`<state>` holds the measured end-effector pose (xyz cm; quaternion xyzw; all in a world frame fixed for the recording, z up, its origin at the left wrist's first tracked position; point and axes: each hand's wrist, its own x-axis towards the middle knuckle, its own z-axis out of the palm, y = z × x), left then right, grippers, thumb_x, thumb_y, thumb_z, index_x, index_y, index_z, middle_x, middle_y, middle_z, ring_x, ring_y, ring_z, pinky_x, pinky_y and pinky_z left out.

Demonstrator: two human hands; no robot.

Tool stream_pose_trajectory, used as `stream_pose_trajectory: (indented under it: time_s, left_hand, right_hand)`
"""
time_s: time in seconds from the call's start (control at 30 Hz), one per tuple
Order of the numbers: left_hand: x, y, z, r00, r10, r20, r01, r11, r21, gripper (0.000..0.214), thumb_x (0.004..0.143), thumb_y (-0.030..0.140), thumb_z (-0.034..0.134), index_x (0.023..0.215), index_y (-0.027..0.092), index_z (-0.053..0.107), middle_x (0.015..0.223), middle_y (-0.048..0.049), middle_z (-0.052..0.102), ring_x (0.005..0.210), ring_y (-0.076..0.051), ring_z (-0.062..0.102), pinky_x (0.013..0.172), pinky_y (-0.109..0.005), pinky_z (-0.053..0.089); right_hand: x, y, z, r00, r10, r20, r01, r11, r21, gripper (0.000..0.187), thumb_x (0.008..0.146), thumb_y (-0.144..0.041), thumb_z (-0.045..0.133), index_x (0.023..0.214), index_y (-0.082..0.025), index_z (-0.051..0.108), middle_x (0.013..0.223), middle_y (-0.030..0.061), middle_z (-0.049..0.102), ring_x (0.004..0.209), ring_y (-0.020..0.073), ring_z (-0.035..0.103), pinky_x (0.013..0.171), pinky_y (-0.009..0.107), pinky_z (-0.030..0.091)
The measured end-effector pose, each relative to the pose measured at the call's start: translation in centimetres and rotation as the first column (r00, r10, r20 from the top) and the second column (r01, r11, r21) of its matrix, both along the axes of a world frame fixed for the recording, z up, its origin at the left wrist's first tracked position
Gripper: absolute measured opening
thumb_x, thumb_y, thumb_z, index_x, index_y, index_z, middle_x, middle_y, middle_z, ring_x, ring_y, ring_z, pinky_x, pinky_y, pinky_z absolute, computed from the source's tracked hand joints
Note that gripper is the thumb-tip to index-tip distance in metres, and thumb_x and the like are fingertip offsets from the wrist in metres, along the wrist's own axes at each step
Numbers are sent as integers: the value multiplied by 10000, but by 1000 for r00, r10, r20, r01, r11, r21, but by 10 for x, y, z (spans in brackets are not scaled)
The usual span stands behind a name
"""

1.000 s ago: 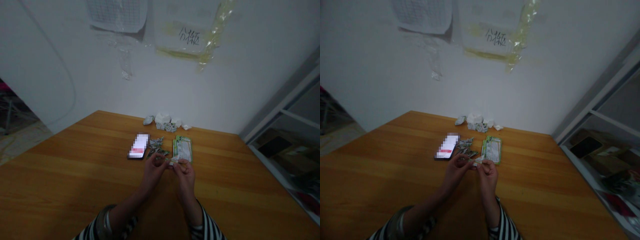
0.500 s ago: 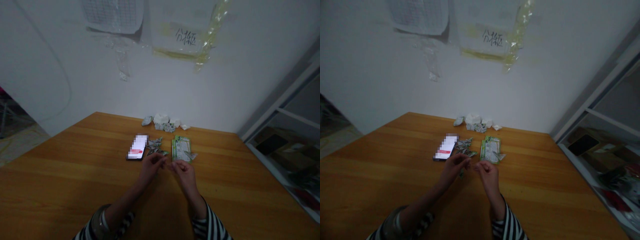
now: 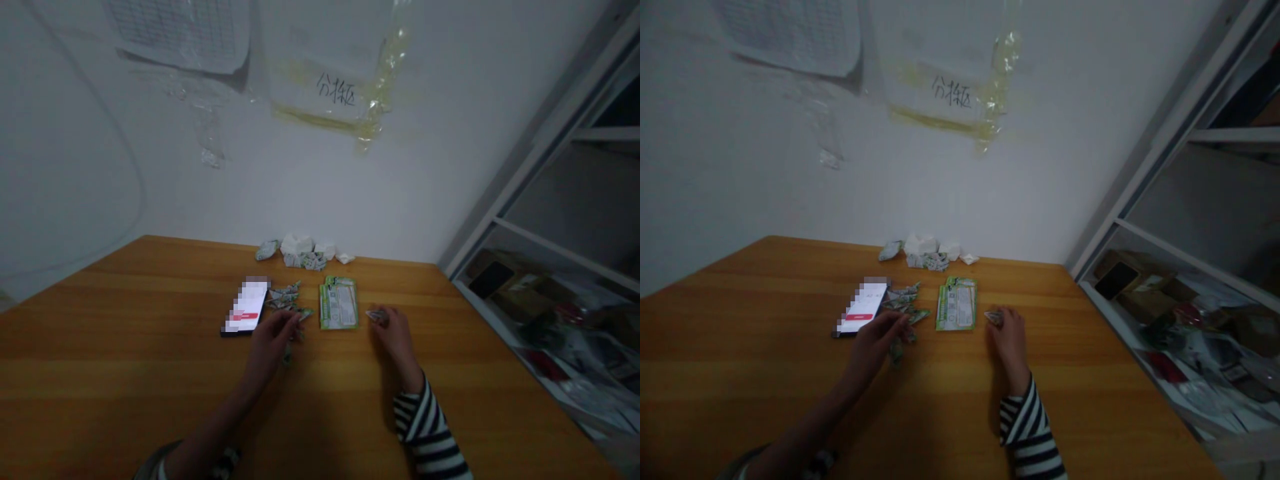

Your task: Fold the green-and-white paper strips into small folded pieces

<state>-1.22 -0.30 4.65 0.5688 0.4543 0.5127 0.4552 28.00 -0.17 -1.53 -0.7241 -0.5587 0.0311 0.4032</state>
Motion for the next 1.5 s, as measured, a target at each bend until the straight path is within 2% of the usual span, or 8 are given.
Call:
stream_pose_trajectory:
  time_s: [0.23, 0.4, 0.53, 0.63, 0.87, 1.1, 1.27, 1.5]
  left_hand:
    - [0, 3, -16, 997, -62, -45, 64, 998, 27, 218, 843, 372, 573, 812, 161, 620, 682, 6, 630, 578, -126, 590, 587, -234, 481]
    - [6, -1, -16, 990, -122, -68, 126, 990, 59, 278, 822, 358, 602, 1042, 191, 573, 878, -34, 666, 774, -178, 648, 700, -291, 517]
    - [13, -9, -12, 975, -203, -93, 211, 974, 87, 328, 807, 323, 623, 1105, 206, 552, 936, -42, 669, 831, -180, 635, 712, -276, 504]
    - [15, -8, -18, 969, -174, -176, 194, 976, 102, 199, 818, 370, 597, 819, 176, 637, 781, -28, 656, 710, -167, 603, 631, -247, 469]
    - [11, 1, -29, 989, -129, -69, 130, 991, 6, 280, 781, 438, 599, 714, 169, 558, 579, 32, 558, 501, -114, 491, 476, -205, 376]
    - [5, 7, -29, 969, -198, 150, 228, 949, -219, 403, 713, 496, 672, 922, 199, 498, 495, 95, 538, 311, -56, 392, 345, -151, 286]
    - [7, 3, -23, 954, -281, 101, 298, 914, -277, 455, 730, 588, 609, 819, 142, 623, 487, 60, 517, 352, -69, 442, 367, -170, 322]
    - [8, -8, -6, 938, -324, -124, 316, 946, -78, 436, 764, 542, 596, 579, 148, 600, 465, 36, 503, 417, -91, 460, 419, -188, 342]
  right_hand:
    - [-4, -3, 13, 975, -75, -210, 86, 995, 45, 233, 759, -316, 571, 792, -137, 717, 834, 162, 708, 807, 283, 623, 754, 381, 436]
    - [-45, -7, 26, 882, 155, -444, -122, 987, 104, 355, 763, -442, 594, 881, -131, 719, 788, 106, 738, 678, 216, 668, 591, 292, 492]
    - [-99, -16, 21, 423, 322, -847, -338, 923, 182, 389, 632, -376, 770, 941, -155, 688, 686, 45, 732, 532, 159, 644, 513, 253, 491]
    - [-127, -25, 11, 302, 282, -911, -332, 927, 176, 298, 565, -334, 817, 757, -171, 658, 610, 3, 695, 532, 153, 638, 548, 264, 517]
    - [-133, -36, 18, 329, 451, -829, -529, 816, 234, 392, 749, -387, 704, 1081, -221, 579, 639, -25, 653, 541, 153, 615, 532, 261, 496]
    - [-119, -42, 41, 572, 655, -494, -632, 736, 243, 765, 709, -244, 754, 1386, -321, 406, 1120, 54, 557, 902, 195, 575, 749, 303, 509]
    - [-120, -40, 39, 705, 635, -314, -568, 772, 285, 139, 793, -225, 661, 875, -273, 762, 1052, 65, 526, 904, 202, 541, 765, 314, 483]
    - [-117, -35, 31, 656, 485, -578, -439, 868, 231, 262, 770, -391, 678, 619, -183, 626, 606, -4, 571, 571, 143, 529, 531, 239, 418]
